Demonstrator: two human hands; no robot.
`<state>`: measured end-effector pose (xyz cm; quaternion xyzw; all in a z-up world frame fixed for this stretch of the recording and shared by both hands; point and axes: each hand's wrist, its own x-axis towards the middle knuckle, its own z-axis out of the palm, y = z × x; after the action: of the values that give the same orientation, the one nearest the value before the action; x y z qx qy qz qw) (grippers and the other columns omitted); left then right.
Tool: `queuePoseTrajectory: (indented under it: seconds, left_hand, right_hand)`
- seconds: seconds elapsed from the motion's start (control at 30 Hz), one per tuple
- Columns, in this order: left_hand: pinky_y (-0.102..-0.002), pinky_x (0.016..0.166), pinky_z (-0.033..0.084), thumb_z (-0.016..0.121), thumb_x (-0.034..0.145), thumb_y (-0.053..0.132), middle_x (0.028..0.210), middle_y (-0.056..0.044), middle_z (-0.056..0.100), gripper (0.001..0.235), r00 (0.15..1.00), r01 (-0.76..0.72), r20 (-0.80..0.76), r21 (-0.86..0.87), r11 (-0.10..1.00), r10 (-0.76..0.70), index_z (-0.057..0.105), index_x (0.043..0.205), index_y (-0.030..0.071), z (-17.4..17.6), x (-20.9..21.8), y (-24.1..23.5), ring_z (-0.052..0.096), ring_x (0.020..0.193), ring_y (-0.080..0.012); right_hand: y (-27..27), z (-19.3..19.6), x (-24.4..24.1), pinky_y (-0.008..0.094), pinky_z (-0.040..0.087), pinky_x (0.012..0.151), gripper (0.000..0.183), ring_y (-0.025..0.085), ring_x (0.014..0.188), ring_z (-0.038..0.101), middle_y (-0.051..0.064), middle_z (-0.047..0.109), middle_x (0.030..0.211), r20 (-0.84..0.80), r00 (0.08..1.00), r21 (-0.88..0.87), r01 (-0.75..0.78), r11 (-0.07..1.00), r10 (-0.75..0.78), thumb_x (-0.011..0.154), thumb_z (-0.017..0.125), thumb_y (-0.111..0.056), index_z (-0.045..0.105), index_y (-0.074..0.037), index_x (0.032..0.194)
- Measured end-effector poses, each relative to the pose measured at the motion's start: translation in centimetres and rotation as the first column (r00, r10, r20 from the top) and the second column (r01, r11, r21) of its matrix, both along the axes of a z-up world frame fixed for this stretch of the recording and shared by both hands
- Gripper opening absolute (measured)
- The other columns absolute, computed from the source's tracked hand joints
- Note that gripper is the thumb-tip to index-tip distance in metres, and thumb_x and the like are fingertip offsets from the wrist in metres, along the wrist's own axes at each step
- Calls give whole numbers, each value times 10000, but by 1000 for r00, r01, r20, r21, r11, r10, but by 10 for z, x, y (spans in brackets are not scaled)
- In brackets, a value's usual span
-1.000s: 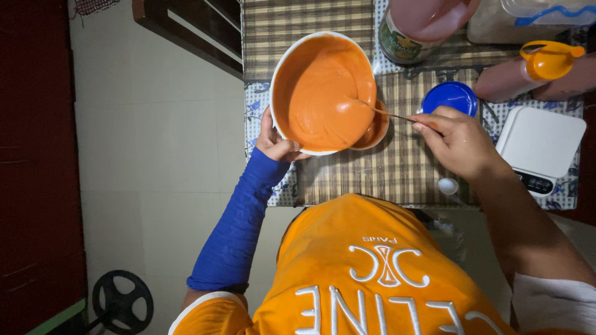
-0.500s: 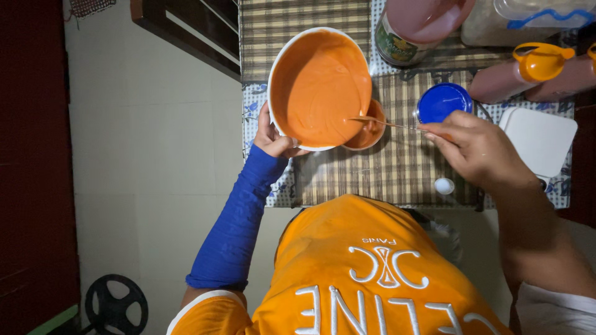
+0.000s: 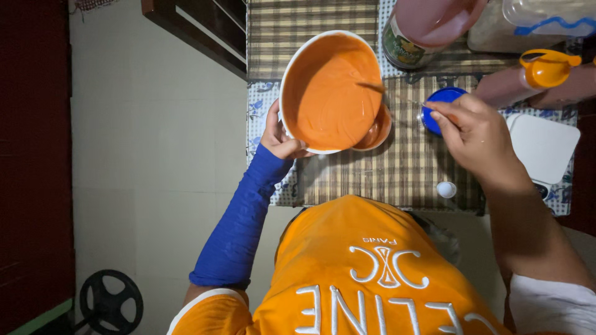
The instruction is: The person pours an orange liquid from a large jug into a small container, then uses a spoon to stir the contents. They transfer some of the mixture into a larger bowl and continue stirring. The person adds more liquid from the jug and stirs again before closing the small container.
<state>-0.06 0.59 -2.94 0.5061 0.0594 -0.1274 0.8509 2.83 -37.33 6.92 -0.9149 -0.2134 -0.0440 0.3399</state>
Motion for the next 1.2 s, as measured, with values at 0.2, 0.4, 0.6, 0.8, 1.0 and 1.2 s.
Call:
queuePoseTrajectory:
  seconds: [0.2, 0.4, 0.6, 0.8, 1.0, 1.2]
  left_hand:
    - [-456, 776, 679, 551, 755, -156, 1506, -222, 464, 1046, 1000, -1, 1, 24, 1000, 1, 103, 1631, 198, 3, 3, -5, 725, 1056, -370]
    - [-489, 800, 681, 555, 769, -165, 1549, -209, 396, 1039, 1000, -8, 29, -5, 1000, 9, 95, 1631, 190, 6, 8, -12, 712, 1128, -388]
    - [-489, 788, 655, 560, 772, -165, 1562, -216, 375, 1046, 1000, -17, 15, 24, 1000, 17, 71, 1622, 198, 2, 15, -12, 706, 1117, -411]
    - [-515, 791, 661, 537, 760, -166, 1569, -217, 377, 1038, 998, -24, 50, 16, 1000, 24, 98, 1627, 202, -6, 21, -8, 700, 1140, -437]
    - [-512, 779, 654, 534, 747, -157, 1538, -237, 409, 1060, 999, -36, 14, -13, 999, 37, 92, 1622, 245, -8, 21, -4, 703, 1135, -431]
    - [-506, 797, 674, 563, 758, -168, 1551, -209, 411, 1049, 998, -17, 64, 2, 1000, 17, 106, 1629, 198, -3, 13, 0, 705, 1116, -426]
  right_hand:
    - [-4, -1, -9, 368, 510, 764, 223, 271, 806, 630, 115, 622, 895, -155, 987, 30, -31, 999, 35, 1008, 671, -92, 744, -78, 1218]
    - [-9, 1, -13, 355, 500, 739, 223, 258, 782, 620, 106, 615, 868, -249, 968, 8, -19, 1000, 20, 995, 672, -106, 750, -76, 1203]
    - [-18, 8, -22, 343, 507, 762, 221, 232, 832, 630, 97, 639, 915, -280, 960, -12, -16, 1000, 12, 985, 669, -120, 751, -76, 1185]
    - [-23, 17, -31, 336, 532, 809, 225, 225, 907, 671, 95, 687, 997, -297, 955, -32, -35, 999, 24, 971, 667, -129, 757, -89, 1174]
    - [-23, 11, -32, 359, 541, 843, 209, 269, 959, 692, 124, 717, 1064, -255, 967, -106, -15, 994, -12, 974, 680, -139, 759, -60, 1150]
    - [-23, 25, -25, 343, 523, 795, 205, 244, 874, 662, 107, 679, 973, -232, 973, -64, -17, 998, 1, 990, 668, -134, 754, -43, 1153]
